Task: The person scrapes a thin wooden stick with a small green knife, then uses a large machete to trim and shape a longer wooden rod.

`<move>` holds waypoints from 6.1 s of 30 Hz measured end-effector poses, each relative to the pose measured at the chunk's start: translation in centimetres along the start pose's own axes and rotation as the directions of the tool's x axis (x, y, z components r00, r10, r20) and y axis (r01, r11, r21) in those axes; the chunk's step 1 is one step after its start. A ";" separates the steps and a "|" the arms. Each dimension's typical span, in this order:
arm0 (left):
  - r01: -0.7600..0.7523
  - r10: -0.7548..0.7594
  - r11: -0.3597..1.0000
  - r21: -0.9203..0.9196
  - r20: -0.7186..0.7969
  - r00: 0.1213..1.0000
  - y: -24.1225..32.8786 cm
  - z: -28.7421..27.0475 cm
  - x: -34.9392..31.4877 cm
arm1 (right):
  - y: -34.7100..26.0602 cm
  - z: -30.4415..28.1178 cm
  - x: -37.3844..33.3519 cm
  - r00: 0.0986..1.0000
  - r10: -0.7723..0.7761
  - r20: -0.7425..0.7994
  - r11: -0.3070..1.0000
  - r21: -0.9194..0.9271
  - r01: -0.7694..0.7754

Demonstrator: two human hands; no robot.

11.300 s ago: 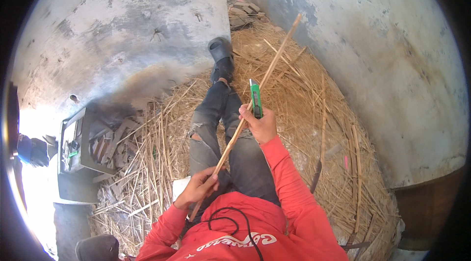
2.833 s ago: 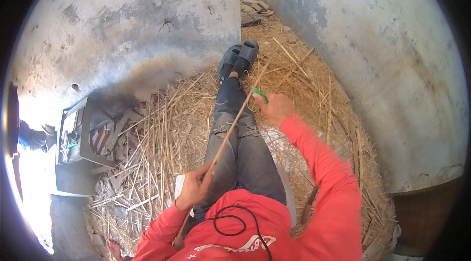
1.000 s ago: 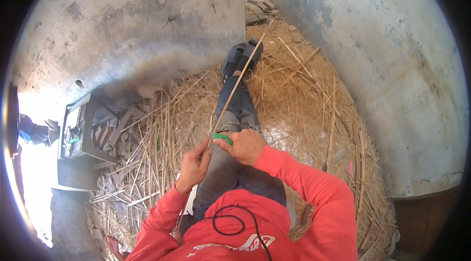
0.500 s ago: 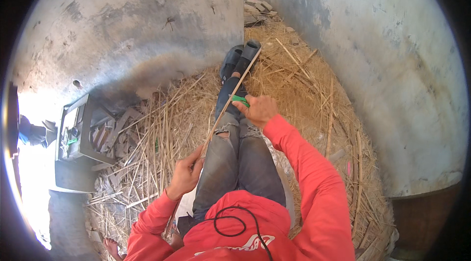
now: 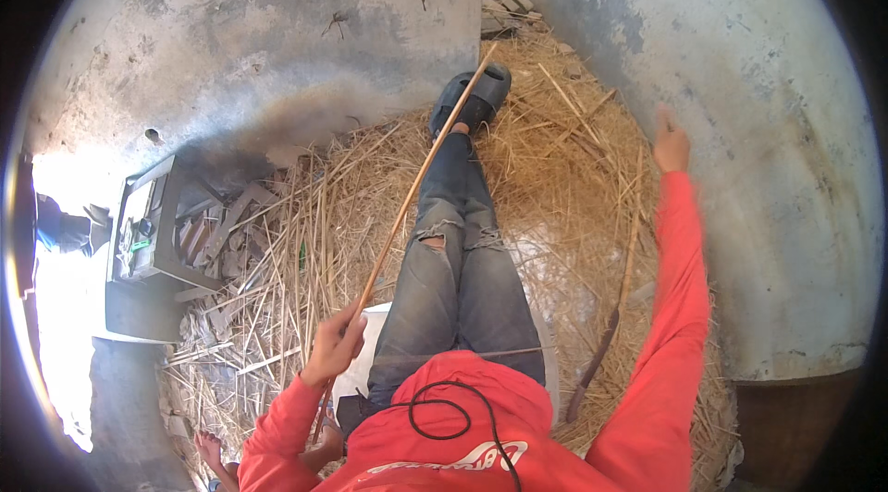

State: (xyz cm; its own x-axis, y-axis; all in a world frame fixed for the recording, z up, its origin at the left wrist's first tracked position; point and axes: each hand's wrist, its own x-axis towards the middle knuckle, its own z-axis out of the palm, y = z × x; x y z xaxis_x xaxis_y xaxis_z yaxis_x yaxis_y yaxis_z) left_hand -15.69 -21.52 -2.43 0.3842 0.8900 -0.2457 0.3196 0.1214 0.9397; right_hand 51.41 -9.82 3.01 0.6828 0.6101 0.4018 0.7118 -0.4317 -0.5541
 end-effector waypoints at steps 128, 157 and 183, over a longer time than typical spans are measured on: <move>0.041 -0.020 0.986 -0.164 0.132 0.991 0.8 3.4 1.5 | -17.5 2.6 -26.4 0.586 -0.606 0.539 0.791 0.324 0.519; -0.056 0.173 0.941 -0.333 0.331 0.928 7.3 5.5 4.0 | -23.3 0.4 -22.0 0.693 -0.352 0.629 0.433 0.766 -0.475; 0.203 -0.128 0.938 -0.281 0.265 0.956 2.5 3.3 -0.9 | -8.4 2.4 -5.5 0.961 -0.269 0.060 0.963 0.036 0.267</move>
State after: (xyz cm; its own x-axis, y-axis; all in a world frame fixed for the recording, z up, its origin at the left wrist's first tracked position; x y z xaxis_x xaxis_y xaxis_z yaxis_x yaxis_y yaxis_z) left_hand -12.41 -23.46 -0.61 0.5560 0.7185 -0.4179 0.1346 0.4183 0.8983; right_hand 41.25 -7.91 3.71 0.4549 0.7425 0.4917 0.8621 -0.2289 -0.4520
